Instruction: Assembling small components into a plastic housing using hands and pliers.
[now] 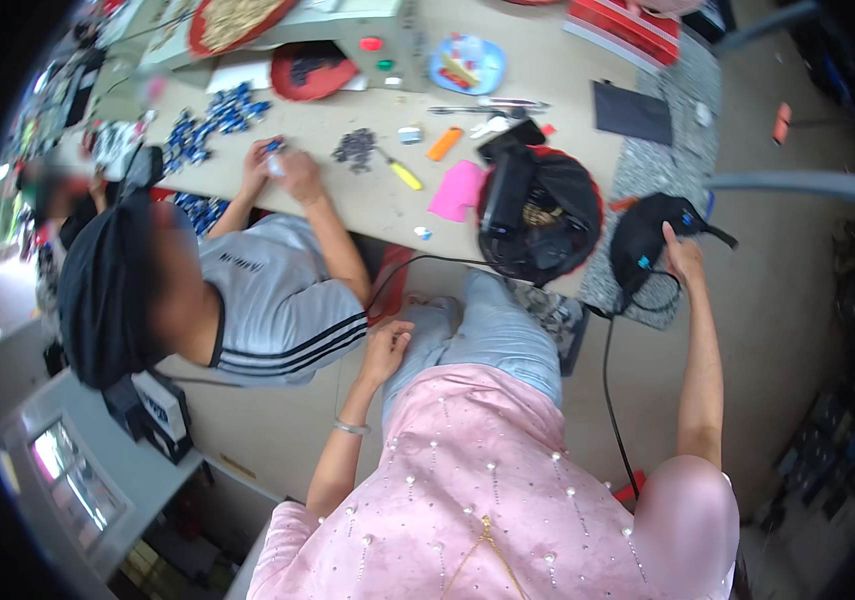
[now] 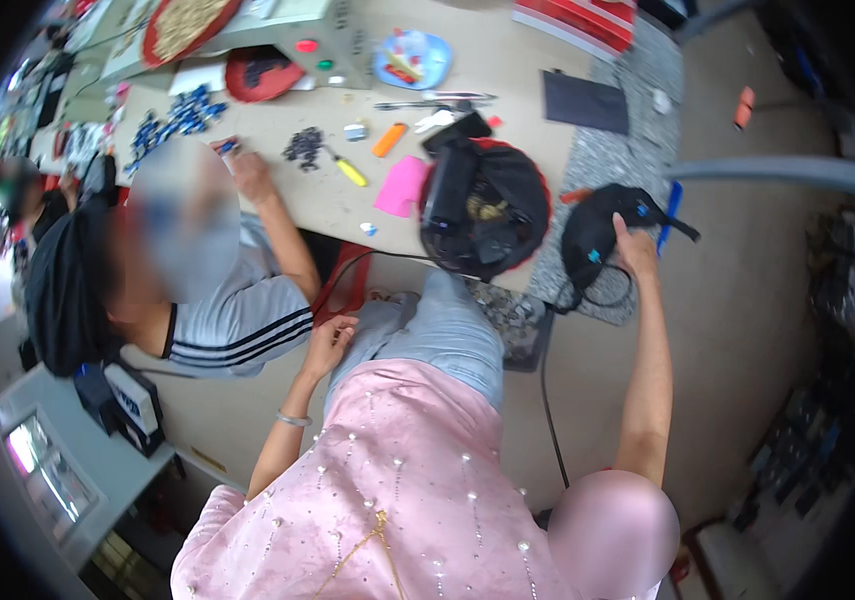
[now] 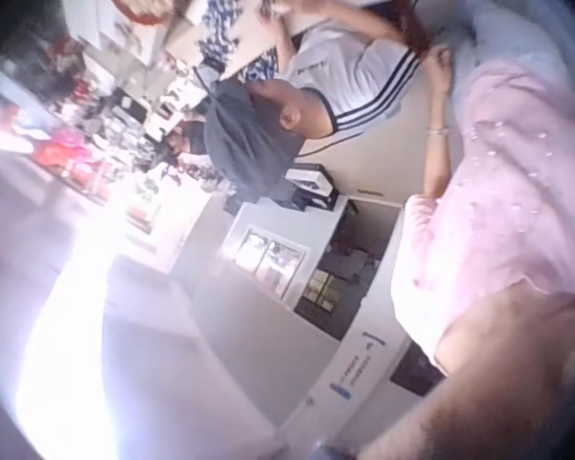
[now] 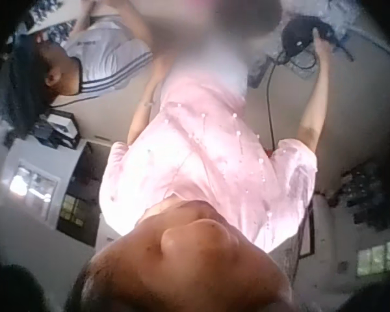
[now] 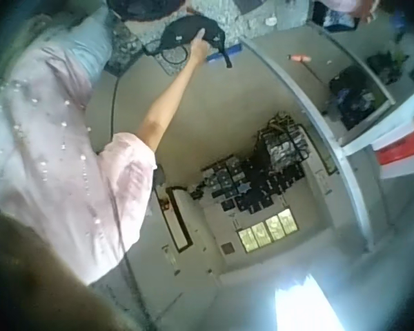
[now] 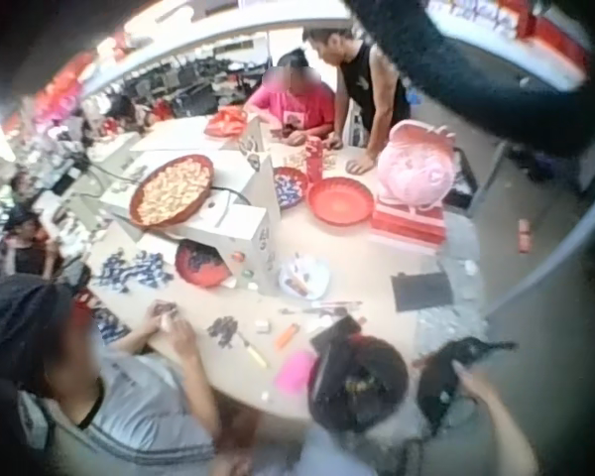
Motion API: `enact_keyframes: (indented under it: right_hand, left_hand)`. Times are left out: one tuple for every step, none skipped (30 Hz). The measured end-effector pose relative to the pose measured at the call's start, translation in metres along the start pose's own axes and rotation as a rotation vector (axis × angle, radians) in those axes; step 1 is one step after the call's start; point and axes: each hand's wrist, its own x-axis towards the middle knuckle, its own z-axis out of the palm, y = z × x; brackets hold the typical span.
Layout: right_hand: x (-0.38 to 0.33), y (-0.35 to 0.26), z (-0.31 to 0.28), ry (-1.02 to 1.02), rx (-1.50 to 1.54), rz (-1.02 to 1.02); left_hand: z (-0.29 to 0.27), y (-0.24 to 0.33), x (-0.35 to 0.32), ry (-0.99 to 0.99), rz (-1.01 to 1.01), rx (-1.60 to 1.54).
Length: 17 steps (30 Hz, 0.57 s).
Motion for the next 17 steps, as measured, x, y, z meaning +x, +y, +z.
enact_keyframes:
  right_hand:
    - [-0.013, -0.04, 0.004, -0.132, 0.058, 0.06]
    - [-0.016, -0.043, 0.007, -0.162, 0.151, 0.073]
    - [-0.012, -0.038, 0.007, -0.191, 0.239, 0.086]
    - [-0.004, -0.031, 0.01, -0.201, 0.226, 0.133]
    - [0.005, -0.024, 0.016, -0.213, 0.207, 0.178]
    - [0.013, -0.017, 0.022, -0.242, 0.227, 0.25]
    - [0.021, -0.009, 0.027, -0.266, 0.245, 0.329]
    - [0.03, 0.003, 0.032, -0.271, 0.236, 0.309]
    - [0.038, 0.017, 0.036, -0.278, 0.288, 0.288]
    - [0.042, 0.021, 0.038, -0.288, 0.338, 0.269]
    - [0.041, 0.015, 0.037, -0.301, 0.323, 0.255]
    - [0.039, 0.011, 0.033, -0.303, 0.322, 0.24]
    - [0.036, 0.011, 0.029, -0.297, 0.326, 0.23]
    - [0.043, 0.025, 0.017, -0.353, 0.379, 0.203]
    - [0.045, 0.028, 0.012, -0.349, 0.377, 0.198]
    - [0.046, 0.032, 0.007, -0.356, 0.304, 0.152]
    - [0.047, 0.027, 0.008, -0.371, 0.231, 0.098]
  left_hand:
    - [-0.005, -0.003, -0.016, 0.088, -0.029, 0.016]
    - [-0.001, -0.012, -0.013, 0.081, 0.022, 0.03]
    - [0.001, -0.021, -0.007, 0.074, 0.075, 0.042]
    - [0.004, -0.026, -0.003, 0.116, 0.066, 0.04]
    - [0.009, -0.031, -0.008, 0.096, 0.024, 0.035]
    - [0.012, -0.037, -0.013, 0.068, -0.014, 0.027]
    - [0.014, -0.045, -0.018, 0.097, -0.024, 0.018]
    - [0.016, -0.051, -0.022, 0.114, -0.063, -0.017]
    - [0.021, -0.06, -0.026, 0.125, -0.1, -0.054]
    - [0.028, -0.076, -0.029, 0.136, -0.107, -0.066]
    - [0.035, -0.098, -0.036, 0.199, -0.127, -0.096]
    - [0.04, -0.117, -0.043, 0.256, -0.143, -0.125]
    - [0.042, -0.13, -0.049, 0.26, -0.146, -0.134]
    - [0.042, -0.139, -0.049, 0.224, -0.257, -0.181]
    - [0.042, -0.155, -0.053, 0.197, -0.377, -0.222]
    - [0.044, -0.169, -0.059, 0.145, -0.44, -0.168]
    - [0.049, -0.192, -0.068, 0.103, -0.508, -0.113]
